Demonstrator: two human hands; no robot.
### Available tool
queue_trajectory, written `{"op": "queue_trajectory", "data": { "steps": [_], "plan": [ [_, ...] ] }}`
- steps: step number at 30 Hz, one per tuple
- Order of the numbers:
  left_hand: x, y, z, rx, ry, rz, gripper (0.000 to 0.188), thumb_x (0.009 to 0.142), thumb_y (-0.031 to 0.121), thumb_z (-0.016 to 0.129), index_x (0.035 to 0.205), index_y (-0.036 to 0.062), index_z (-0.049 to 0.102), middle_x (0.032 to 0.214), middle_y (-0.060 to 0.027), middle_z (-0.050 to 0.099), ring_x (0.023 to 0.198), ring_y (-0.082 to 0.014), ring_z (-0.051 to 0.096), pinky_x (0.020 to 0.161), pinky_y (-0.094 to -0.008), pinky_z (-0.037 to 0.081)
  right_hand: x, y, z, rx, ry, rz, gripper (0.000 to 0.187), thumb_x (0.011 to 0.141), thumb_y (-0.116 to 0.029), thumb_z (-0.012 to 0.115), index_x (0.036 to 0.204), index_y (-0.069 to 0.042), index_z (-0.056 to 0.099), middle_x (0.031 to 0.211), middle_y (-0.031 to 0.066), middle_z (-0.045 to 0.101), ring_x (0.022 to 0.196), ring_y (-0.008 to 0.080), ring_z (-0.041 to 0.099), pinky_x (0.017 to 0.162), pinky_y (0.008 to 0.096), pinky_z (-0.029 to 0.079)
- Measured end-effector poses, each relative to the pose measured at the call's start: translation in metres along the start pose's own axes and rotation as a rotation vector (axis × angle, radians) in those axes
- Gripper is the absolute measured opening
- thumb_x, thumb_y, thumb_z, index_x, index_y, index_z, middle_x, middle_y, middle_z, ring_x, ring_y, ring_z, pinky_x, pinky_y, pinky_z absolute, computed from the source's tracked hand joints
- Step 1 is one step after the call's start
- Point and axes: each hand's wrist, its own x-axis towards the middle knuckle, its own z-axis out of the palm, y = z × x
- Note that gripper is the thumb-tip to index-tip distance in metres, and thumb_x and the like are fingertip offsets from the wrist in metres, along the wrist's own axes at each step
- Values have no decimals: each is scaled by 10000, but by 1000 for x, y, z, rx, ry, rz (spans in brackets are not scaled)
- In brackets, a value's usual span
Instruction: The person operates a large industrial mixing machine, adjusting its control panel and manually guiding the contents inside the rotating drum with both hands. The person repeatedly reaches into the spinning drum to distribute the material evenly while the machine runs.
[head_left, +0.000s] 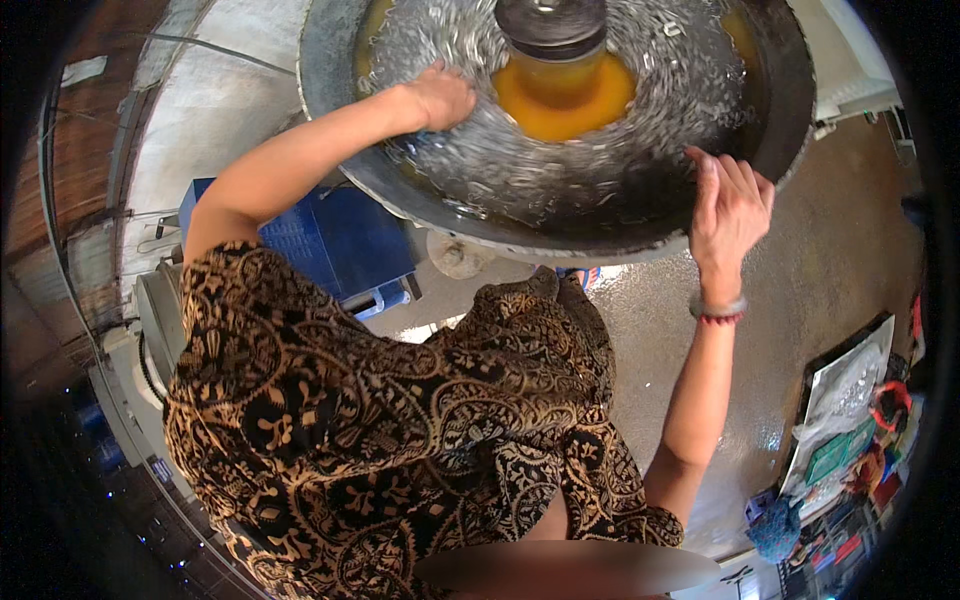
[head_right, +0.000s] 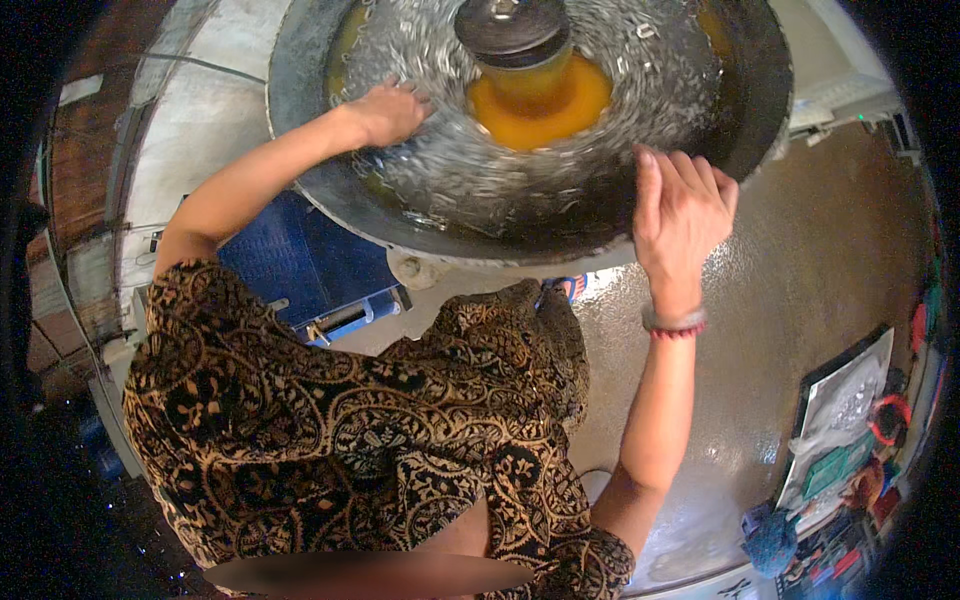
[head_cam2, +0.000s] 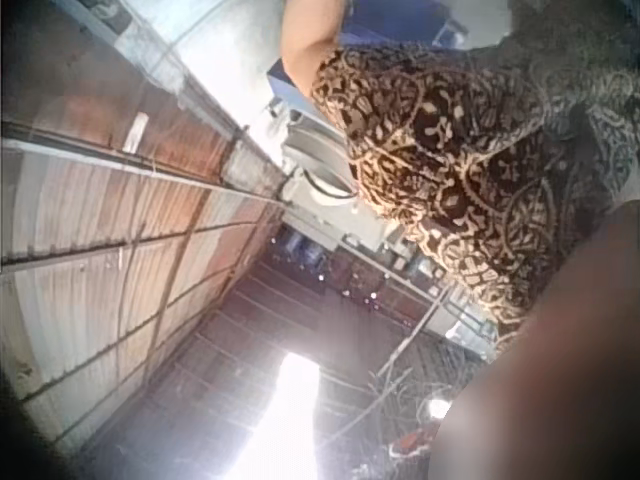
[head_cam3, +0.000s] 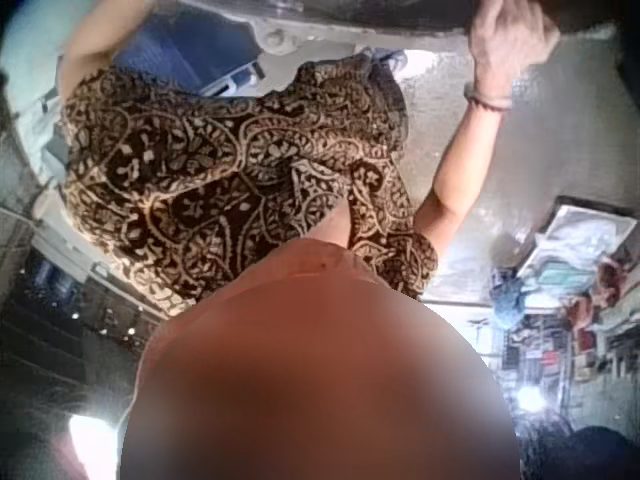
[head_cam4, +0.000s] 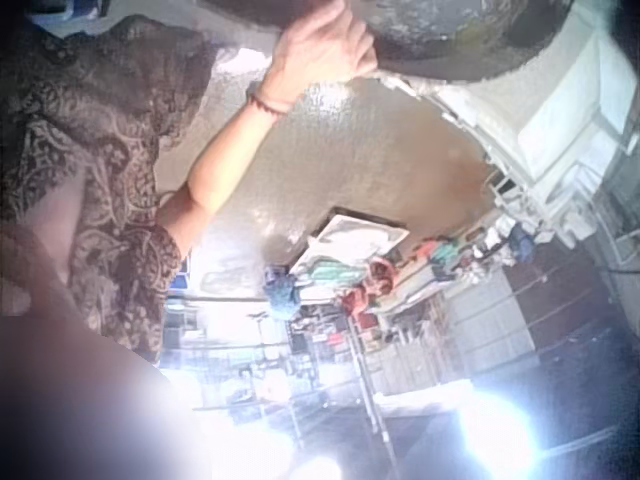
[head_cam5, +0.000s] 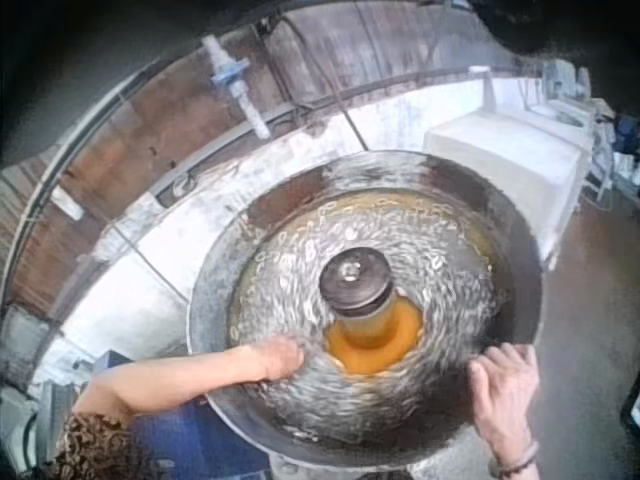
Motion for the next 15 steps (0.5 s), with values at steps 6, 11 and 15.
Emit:
{"op": "queue_trajectory", "data": {
  "steps": [6, 11, 15],
  "plan": [
    [-36, -5, -52, -593, -567, -53, 480, 894, 404, 402, 986, -26, 594, 965, -216, 596, 936, -373, 553, 839, -422, 429, 0, -3, -34, 14, -91, 4, 302, 904, -214, 367, 897, -115, 652, 685, 33, 517, 693, 193, 505, 723, 301, 353],
    [-63, 27, -40, -548, -989, 67, 616, 915, 474, 281, 1035, -57, 569, 1104, -257, 530, 1076, -373, 480, 920, -434, 376, -6, 5, -49, 116, -25, 24, 437, 910, -265, 269, 955, -60, 652, 694, 52, 547, 663, 191, 496, 727, 293, 336],
    [-74, 67, -18, -961, -748, 398, 654, 915, 500, 223, 1301, -23, 298, 1378, -215, 234, 1292, -314, 208, 1064, -382, 190, -20, 7, -61, 108, -82, 47, 417, 897, -249, 289, 950, -58, 657, 681, 57, 544, 654, 197, 484, 719, 290, 333]
  ]
}}
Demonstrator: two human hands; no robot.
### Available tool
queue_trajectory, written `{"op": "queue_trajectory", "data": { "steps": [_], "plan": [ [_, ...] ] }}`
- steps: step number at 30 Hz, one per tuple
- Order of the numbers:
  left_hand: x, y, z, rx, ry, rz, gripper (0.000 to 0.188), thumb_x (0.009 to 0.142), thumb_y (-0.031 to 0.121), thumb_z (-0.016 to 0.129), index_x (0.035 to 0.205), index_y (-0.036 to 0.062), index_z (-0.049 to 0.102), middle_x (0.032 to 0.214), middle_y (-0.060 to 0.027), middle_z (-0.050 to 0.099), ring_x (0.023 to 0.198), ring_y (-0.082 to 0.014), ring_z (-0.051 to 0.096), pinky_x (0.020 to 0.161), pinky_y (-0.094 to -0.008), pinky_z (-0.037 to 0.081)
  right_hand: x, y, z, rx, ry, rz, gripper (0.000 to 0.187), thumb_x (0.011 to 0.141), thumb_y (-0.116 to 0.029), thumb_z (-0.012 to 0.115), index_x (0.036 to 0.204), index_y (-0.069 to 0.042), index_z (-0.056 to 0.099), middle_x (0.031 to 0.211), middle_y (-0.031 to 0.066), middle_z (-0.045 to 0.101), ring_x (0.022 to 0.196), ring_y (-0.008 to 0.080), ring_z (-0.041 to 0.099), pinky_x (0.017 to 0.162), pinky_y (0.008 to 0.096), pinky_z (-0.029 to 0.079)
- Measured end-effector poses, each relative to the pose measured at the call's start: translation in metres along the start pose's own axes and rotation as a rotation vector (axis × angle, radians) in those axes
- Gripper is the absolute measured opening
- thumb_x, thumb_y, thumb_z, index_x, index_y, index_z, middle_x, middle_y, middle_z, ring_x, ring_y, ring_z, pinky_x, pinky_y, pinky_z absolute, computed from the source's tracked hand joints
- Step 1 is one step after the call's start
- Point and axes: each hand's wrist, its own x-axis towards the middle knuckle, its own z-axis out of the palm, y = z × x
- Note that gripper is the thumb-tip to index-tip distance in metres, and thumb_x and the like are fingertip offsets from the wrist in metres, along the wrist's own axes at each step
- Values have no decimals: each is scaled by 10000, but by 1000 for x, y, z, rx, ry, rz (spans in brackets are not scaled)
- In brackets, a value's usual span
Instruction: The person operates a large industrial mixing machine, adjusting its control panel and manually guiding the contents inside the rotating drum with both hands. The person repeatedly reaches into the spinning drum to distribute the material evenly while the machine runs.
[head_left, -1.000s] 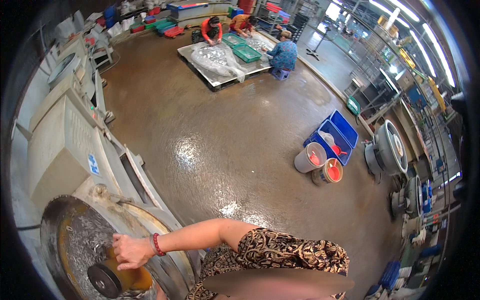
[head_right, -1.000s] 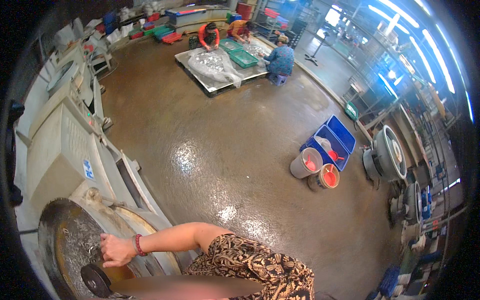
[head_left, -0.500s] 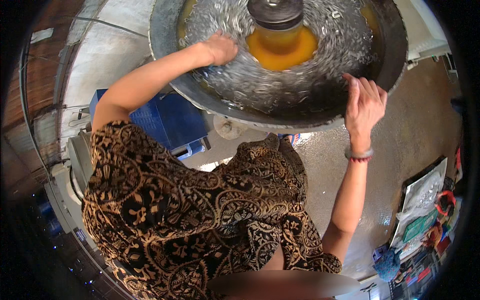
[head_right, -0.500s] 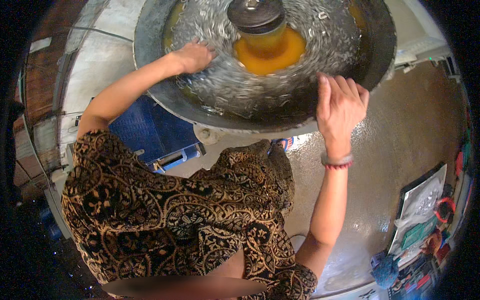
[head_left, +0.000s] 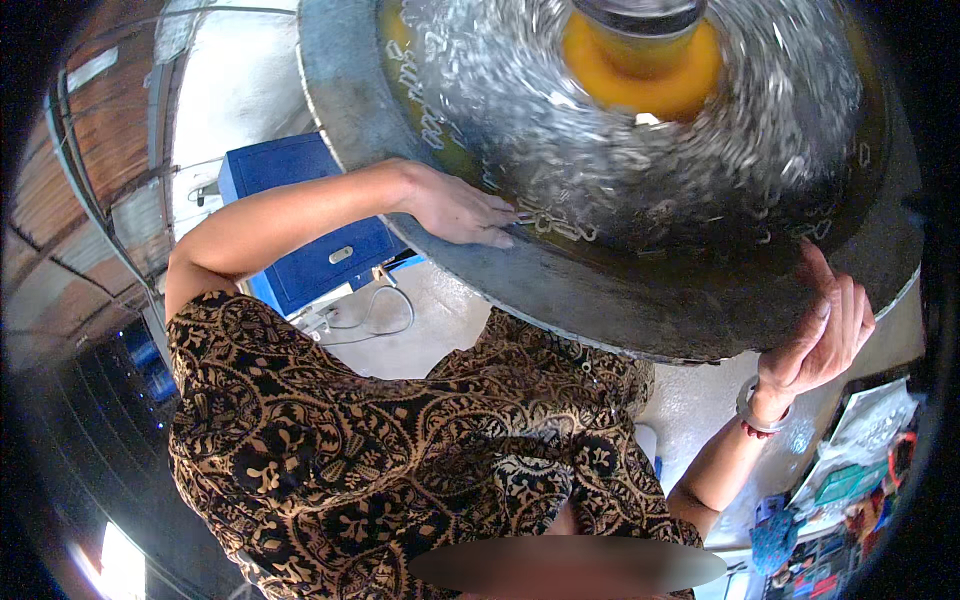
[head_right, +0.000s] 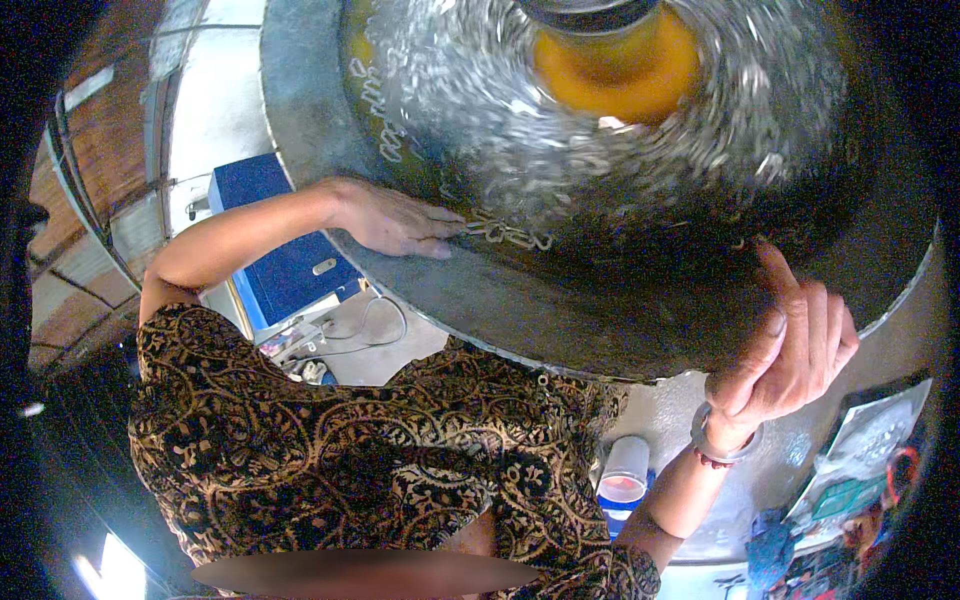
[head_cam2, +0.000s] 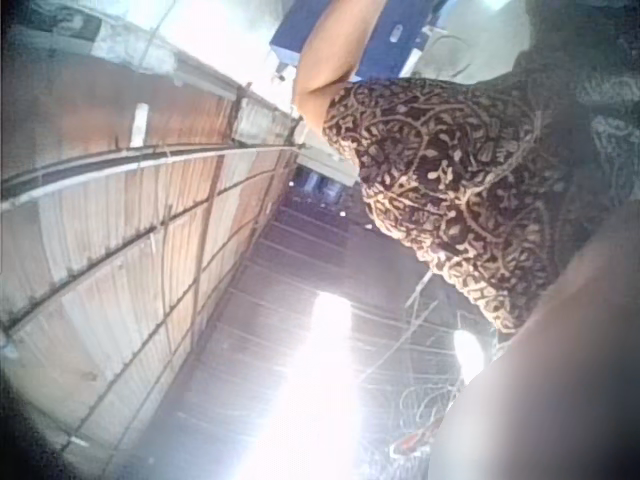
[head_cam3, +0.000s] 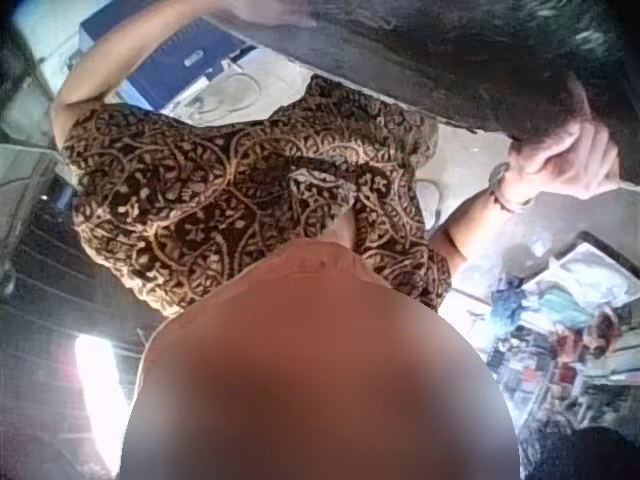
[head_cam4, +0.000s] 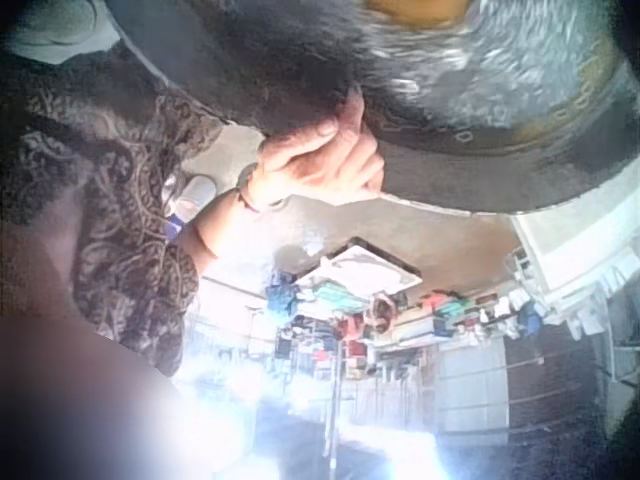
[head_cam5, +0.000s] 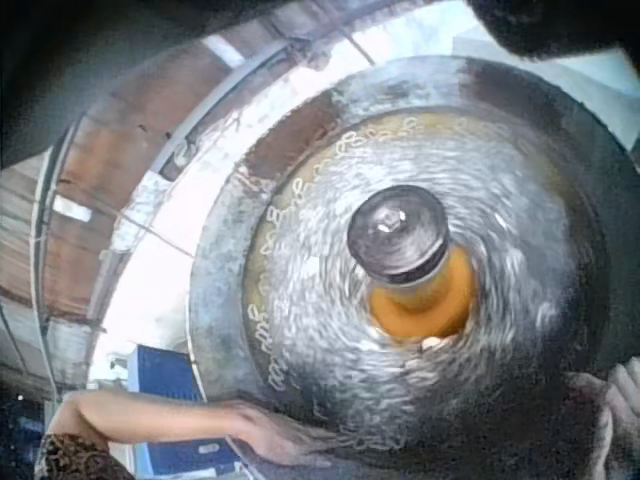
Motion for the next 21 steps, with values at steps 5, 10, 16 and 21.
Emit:
{"op": "queue_trajectory", "data": {
  "steps": [5, 10, 16, 21],
  "plan": [
    [65, 37, -3, -305, -47, 317, 728, 892, 550, 259, 1368, 5, 174, 1434, -186, 118, 1335, -281, 101, 1091, -368, 103, -7, -7, -6, -73, -72, 42, 442, 907, -263, 264, 922, -42, 647, 722, 49, 571, 683, 188, 504, 766, 291, 334],
    [93, 62, -44, -559, 499, 675, 660, 888, 516, 351, 1351, 54, 269, 1402, -168, 244, 1296, -279, 222, 1064, -377, 191, -5, -16, 1, -8, -27, 64, 396, 859, -260, 311, 910, -63, 651, 673, 45, 532, 656, 190, 486, 743, 304, 327],
    [71, 65, -21, 143, -251, 112, 640, 929, 474, 116, 1306, 0, 322, 1352, -201, 317, 1261, -336, 283, 1058, -385, 229, -8, -10, 3, -42, -5, 59, 477, 903, -338, 261, 874, -70, 655, 645, 22, 532, 640, 182, 456, 728, 322, 324],
    [114, 99, -36, -117, -39, 317, 595, 923, 436, 184, 1362, 37, 225, 1411, -154, 232, 1304, -275, 213, 1079, -365, 159, -5, -16, 2, 62, 62, 75, 296, 745, -265, 422, 848, -104, 647, 640, 43, 481, 635, 214, 467, 730, 335, 320]
  ]
}}
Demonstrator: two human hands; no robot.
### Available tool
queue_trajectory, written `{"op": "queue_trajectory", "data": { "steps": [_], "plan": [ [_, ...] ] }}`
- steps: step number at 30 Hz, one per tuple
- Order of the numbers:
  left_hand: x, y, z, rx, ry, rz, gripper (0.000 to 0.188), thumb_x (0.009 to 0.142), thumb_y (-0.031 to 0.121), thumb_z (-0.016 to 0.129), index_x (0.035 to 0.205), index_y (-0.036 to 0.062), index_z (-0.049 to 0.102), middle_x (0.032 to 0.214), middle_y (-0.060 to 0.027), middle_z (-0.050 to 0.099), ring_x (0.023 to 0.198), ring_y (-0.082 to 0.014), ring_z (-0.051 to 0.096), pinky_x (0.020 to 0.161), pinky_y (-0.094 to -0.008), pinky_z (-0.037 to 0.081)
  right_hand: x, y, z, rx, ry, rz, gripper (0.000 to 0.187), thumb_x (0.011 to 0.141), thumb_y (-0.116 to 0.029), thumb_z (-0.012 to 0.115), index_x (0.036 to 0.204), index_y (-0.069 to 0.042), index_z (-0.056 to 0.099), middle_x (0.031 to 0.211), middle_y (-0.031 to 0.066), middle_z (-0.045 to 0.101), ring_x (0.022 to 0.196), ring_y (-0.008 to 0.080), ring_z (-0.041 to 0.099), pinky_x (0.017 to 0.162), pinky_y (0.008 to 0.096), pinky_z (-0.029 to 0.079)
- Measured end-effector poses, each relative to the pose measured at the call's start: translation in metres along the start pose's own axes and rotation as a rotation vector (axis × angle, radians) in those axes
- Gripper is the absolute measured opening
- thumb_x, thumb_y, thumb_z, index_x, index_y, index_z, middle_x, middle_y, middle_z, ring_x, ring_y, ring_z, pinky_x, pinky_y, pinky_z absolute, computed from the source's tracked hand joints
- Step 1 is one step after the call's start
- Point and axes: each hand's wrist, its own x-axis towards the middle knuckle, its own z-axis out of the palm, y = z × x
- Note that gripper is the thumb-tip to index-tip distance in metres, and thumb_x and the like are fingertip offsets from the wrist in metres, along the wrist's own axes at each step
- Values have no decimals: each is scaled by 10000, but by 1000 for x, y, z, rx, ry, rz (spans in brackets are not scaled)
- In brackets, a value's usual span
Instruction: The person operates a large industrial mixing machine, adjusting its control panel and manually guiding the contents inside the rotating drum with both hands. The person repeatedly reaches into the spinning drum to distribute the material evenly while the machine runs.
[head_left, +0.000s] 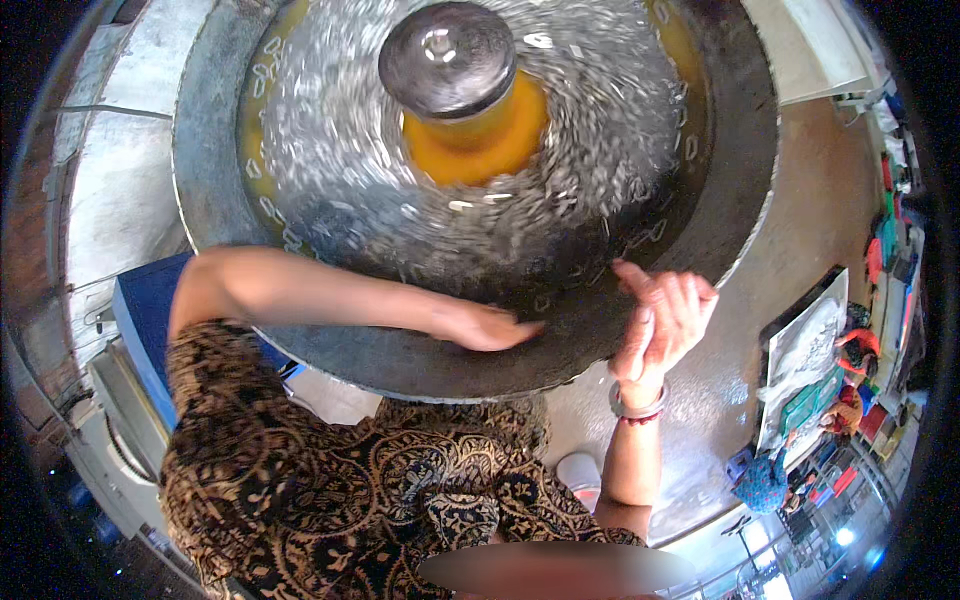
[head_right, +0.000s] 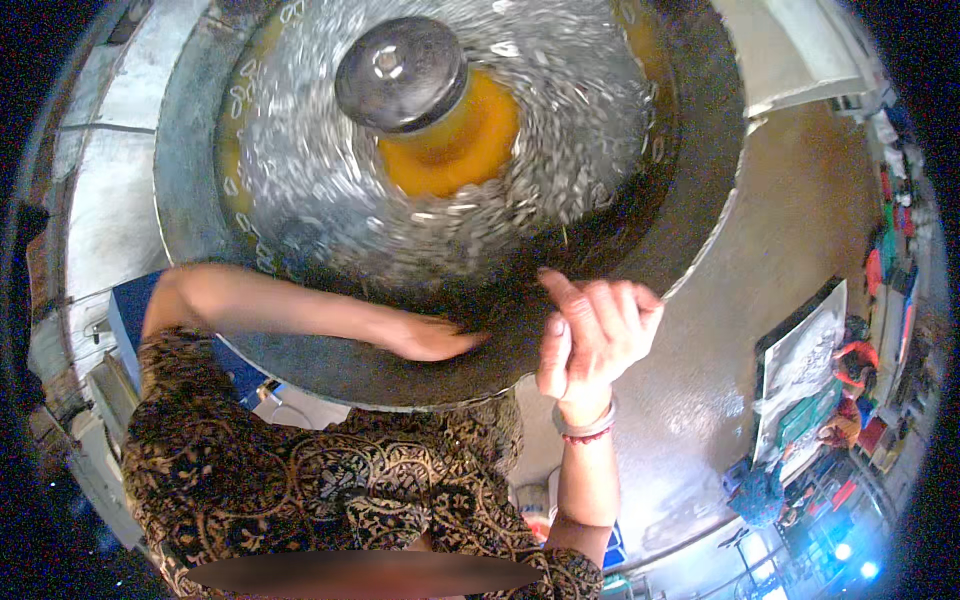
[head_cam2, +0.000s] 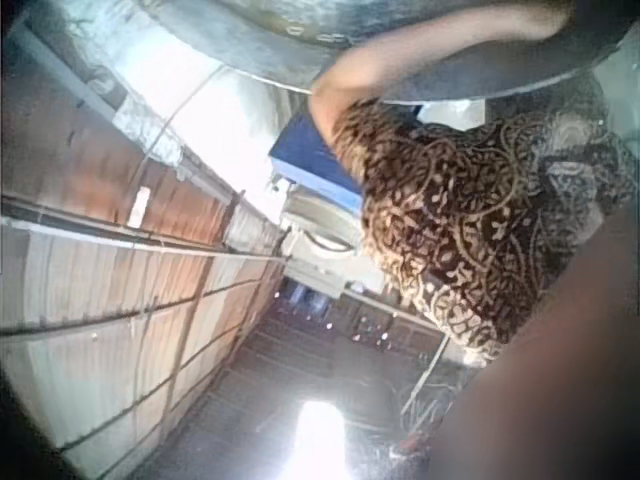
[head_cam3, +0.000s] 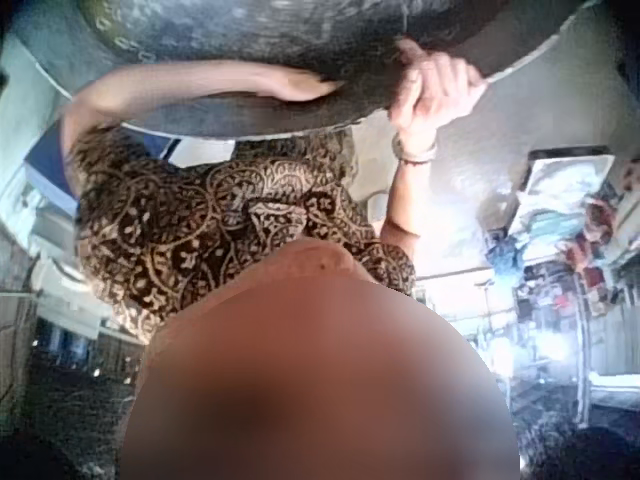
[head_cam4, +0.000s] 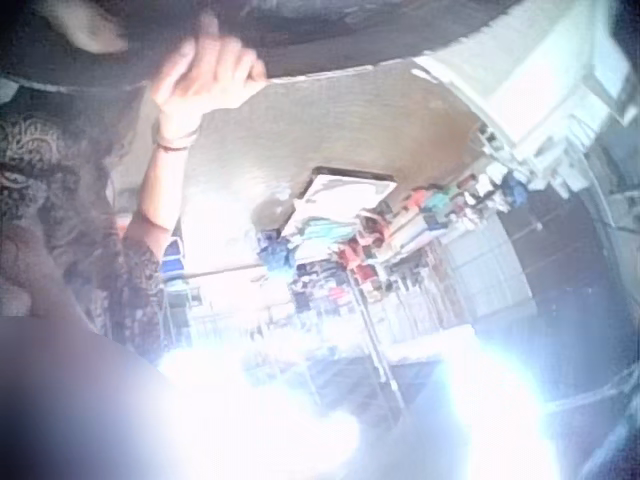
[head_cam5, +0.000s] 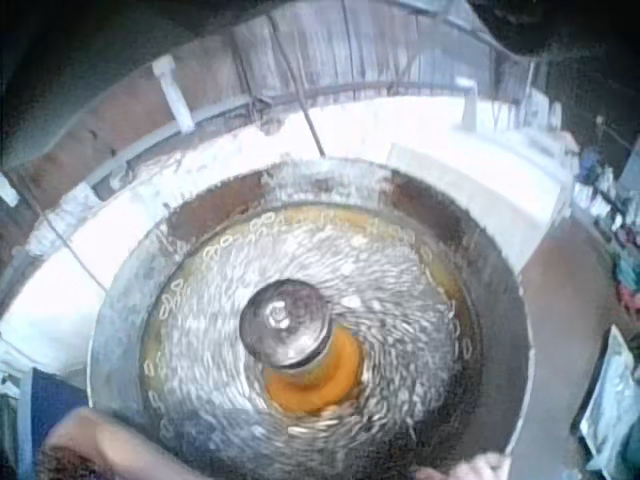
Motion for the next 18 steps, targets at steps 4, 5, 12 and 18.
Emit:
{"op": "queue_trajectory", "data": {
  "steps": [4, 5, 12, 18],
  "plan": [
    [65, 20, -40, -583, 212, 277, 594, 909, 452, 310, 1349, 55, 269, 1415, -136, 236, 1312, -259, 178, 1066, -397, 145, -2, -4, 7, -3, 27, -32, 271, 737, -247, 441, 820, -98, 652, 641, 34, 498, 623, 194, 475, 726, 322, 322],
    [88, 36, -66, -1075, 191, 147, 582, 914, 445, 324, 1334, 44, 280, 1410, -140, 243, 1312, -276, 155, 1056, -434, 144, -1, -5, 9, -2, 33, -40, 265, 735, -240, 444, 816, -98, 653, 640, 31, 501, 622, 190, 476, 727, 321, 322],
    [131, 76, -202, -1330, 1191, 647, 545, 922, 361, 372, 1342, 28, 275, 1350, -179, 330, 1241, -259, 309, 1025, -347, 242, -2, -12, 9, 13, 36, -21, 224, 726, -198, 468, 812, -104, 652, 635, 10, 508, 621, 171, 483, 737, 321, 327],
    [198, 71, -203, -498, 1268, 467, 708, 901, 514, 269, 1385, 26, 98, 1459, -133, 66, 1340, -294, 58, 1088, -334, 38, -4, -16, 7, 19, 20, -27, 218, 737, -210, 469, 811, -110, 649, 644, 5, 506, 642, 161, 483, 737, 317, 325]
  ]
}}
